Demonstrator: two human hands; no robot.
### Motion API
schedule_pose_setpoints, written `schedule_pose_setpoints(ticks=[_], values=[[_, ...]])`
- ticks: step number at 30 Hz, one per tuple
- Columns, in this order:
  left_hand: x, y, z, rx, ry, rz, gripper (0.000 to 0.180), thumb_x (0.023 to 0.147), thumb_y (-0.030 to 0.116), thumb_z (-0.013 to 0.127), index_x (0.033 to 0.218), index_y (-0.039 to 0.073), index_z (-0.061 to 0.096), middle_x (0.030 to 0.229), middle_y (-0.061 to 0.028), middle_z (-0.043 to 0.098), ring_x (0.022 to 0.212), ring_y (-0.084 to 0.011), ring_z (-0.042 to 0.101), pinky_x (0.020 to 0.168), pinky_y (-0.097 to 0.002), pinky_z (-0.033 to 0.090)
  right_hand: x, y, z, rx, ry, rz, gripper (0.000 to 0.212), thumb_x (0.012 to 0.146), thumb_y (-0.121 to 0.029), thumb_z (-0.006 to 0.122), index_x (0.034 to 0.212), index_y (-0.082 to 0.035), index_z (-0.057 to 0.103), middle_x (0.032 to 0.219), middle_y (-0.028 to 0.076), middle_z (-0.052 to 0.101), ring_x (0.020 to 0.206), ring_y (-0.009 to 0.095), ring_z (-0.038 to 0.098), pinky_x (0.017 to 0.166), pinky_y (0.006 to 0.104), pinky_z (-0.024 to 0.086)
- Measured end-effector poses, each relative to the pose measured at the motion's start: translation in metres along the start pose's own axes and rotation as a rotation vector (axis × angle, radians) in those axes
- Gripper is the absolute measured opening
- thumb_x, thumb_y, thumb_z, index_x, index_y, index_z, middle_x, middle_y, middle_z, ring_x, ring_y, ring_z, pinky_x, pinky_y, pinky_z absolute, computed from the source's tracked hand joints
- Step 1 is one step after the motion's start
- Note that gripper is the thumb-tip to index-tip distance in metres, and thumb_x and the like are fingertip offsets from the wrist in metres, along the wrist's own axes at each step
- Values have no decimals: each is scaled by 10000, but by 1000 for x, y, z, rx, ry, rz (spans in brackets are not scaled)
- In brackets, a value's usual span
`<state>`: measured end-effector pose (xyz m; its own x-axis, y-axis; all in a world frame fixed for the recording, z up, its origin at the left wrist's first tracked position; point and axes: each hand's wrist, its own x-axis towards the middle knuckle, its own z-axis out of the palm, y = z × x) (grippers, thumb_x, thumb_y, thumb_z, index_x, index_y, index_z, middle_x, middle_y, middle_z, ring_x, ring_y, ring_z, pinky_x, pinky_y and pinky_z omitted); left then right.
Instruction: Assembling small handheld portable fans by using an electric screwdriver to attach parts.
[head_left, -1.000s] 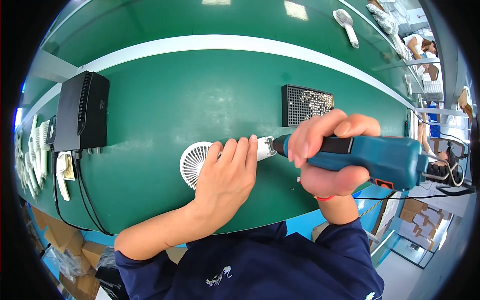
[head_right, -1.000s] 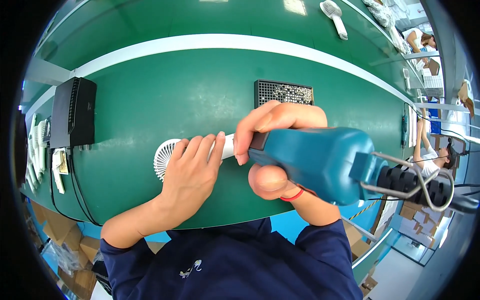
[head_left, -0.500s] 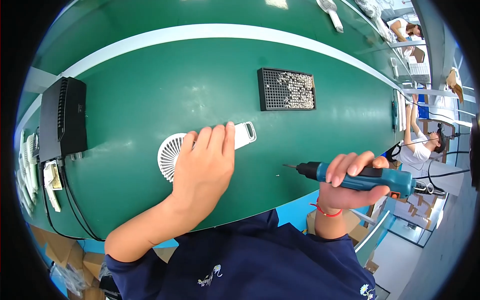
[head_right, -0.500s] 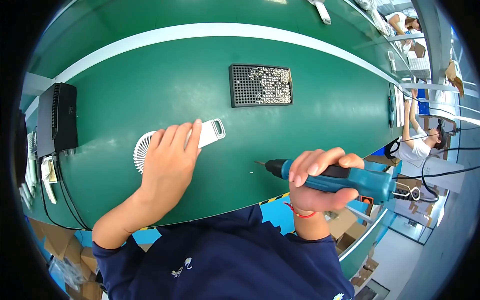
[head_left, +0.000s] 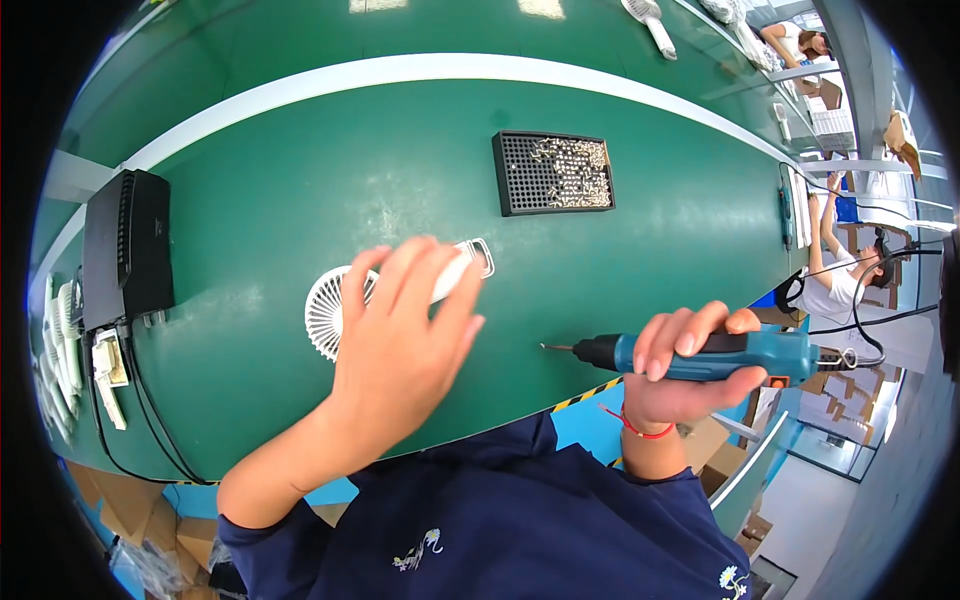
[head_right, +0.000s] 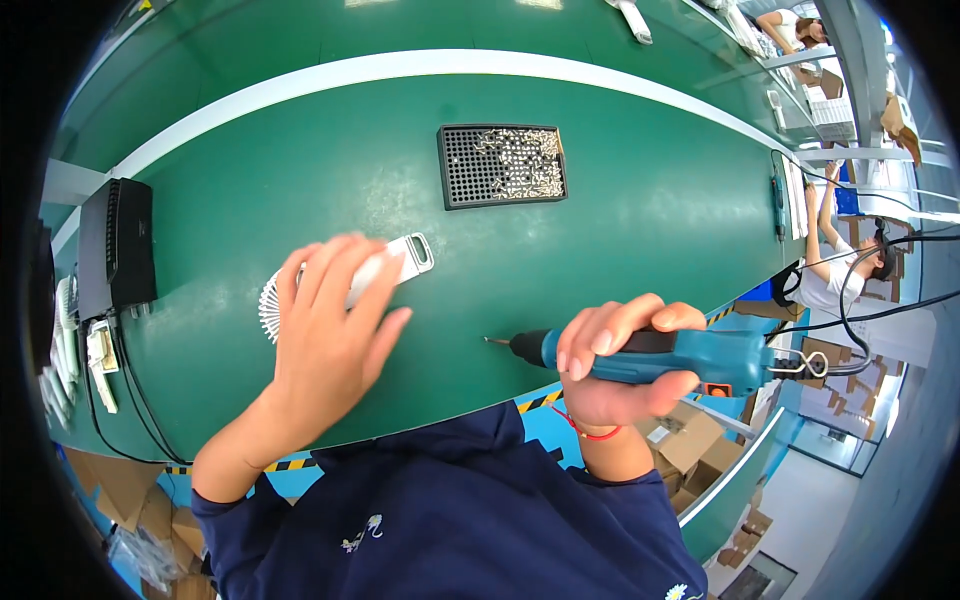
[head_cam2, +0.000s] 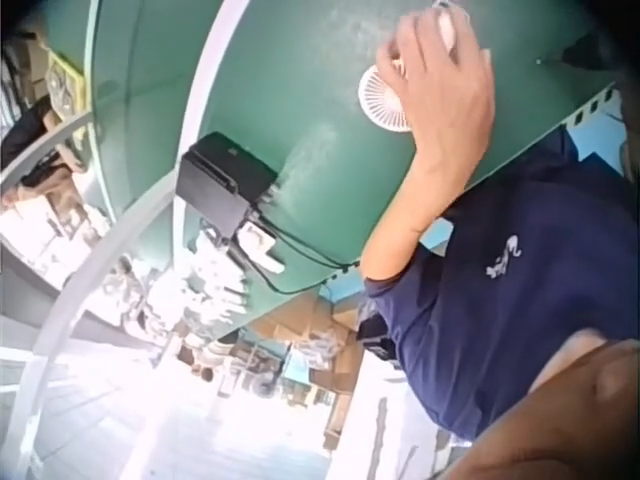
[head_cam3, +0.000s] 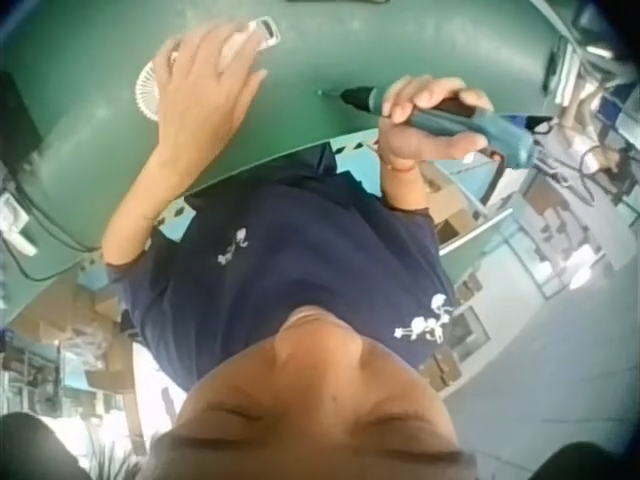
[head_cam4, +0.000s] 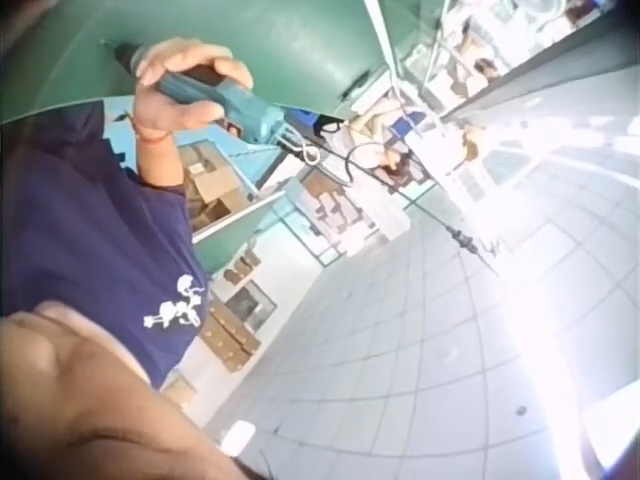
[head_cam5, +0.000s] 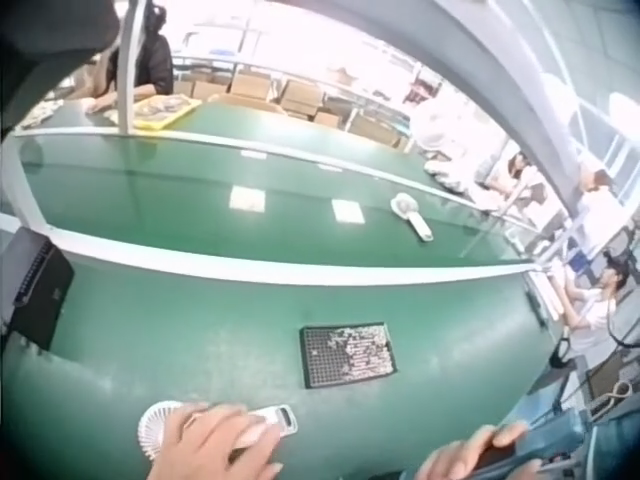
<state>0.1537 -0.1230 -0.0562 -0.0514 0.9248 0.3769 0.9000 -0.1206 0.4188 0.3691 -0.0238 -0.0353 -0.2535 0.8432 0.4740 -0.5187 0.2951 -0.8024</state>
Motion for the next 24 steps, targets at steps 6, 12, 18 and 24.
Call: schedule_pose_setpoints(ticks=[6,12,18,24], values=[[-19,14,19,-570,-108,47,334,683,153,809,973,69,665,856,-25,507,765,-204,496,744,-351,380,13,-15,22,185,-129,15,513,981,-517,428,1174,-43,461,839,88,550,464,136,507,375,259,449],[-29,12,36,-753,-109,-44,162,705,64,795,829,61,692,750,-20,527,687,-181,487,664,-297,383,7,-13,27,232,-113,110,547,955,-575,436,1201,-87,448,817,87,552,493,175,549,408,309,482],[-34,13,37,-893,-119,-176,149,720,40,785,843,55,701,744,-24,550,669,-171,511,570,-291,418,9,-10,32,236,-141,73,535,969,-546,427,1190,-61,459,822,83,552,479,154,531,388,281,463],[-41,13,39,-1118,-171,-352,110,769,36,769,874,48,740,748,-13,575,636,-98,509,550,-242,410,11,-10,33,204,-113,22,517,984,-516,416,1167,-36,472,817,76,549,457,123,502,362,248,430]])
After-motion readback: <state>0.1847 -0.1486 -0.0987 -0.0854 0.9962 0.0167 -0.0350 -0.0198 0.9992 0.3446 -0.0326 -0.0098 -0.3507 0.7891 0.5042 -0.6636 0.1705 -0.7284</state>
